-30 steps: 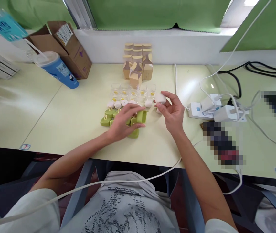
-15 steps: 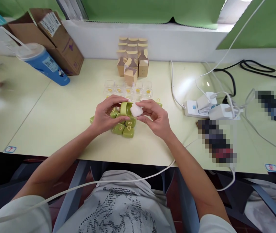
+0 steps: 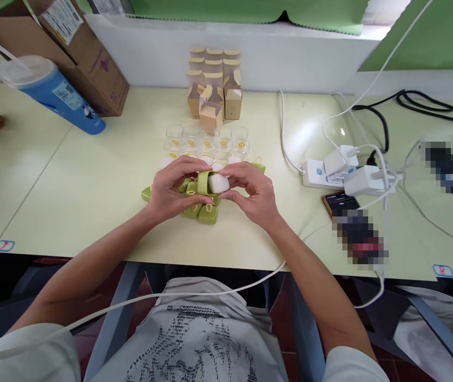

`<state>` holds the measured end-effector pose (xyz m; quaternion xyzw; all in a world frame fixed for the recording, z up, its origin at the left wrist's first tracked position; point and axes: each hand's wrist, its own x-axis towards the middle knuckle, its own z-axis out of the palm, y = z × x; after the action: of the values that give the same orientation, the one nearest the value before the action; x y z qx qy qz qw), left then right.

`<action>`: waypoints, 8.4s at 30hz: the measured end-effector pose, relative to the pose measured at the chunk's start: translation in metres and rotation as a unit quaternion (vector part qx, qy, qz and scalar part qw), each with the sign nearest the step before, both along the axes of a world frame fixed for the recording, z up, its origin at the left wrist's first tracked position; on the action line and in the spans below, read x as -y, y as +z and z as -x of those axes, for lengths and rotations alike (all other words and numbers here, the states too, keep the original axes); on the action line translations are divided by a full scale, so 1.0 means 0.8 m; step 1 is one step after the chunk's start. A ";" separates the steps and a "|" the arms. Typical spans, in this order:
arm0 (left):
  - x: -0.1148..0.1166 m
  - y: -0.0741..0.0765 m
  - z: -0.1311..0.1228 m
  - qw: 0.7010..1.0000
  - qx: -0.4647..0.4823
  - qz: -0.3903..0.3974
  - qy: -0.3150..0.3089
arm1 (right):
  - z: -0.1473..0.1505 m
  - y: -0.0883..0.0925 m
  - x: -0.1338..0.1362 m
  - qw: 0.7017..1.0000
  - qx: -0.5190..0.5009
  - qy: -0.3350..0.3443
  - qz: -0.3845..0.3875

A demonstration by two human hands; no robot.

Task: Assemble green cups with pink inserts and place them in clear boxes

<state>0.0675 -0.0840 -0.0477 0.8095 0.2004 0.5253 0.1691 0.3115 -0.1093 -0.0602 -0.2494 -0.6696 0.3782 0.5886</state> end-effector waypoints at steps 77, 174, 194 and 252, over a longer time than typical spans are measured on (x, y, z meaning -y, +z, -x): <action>0.018 0.035 -0.001 0.975 -0.052 0.205 -0.065 | 0.018 0.005 0.028 0.936 0.296 -0.129 -0.139; -0.150 -0.094 0.131 0.867 0.286 0.326 0.245 | -0.101 0.038 -0.043 0.797 0.576 -0.149 0.105; -0.151 -0.090 0.129 0.861 0.271 0.340 0.265 | -0.099 0.035 -0.050 0.768 0.613 -0.169 0.074; 0.118 0.035 0.001 0.845 -0.469 -0.221 0.135 | -0.014 -0.013 -0.050 0.733 0.619 -0.246 -0.139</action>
<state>0.0668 -0.1784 -0.0199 0.9404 0.2417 0.1310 -0.2004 0.3230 -0.0695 -0.0707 -0.5001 -0.8460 -0.1154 0.1444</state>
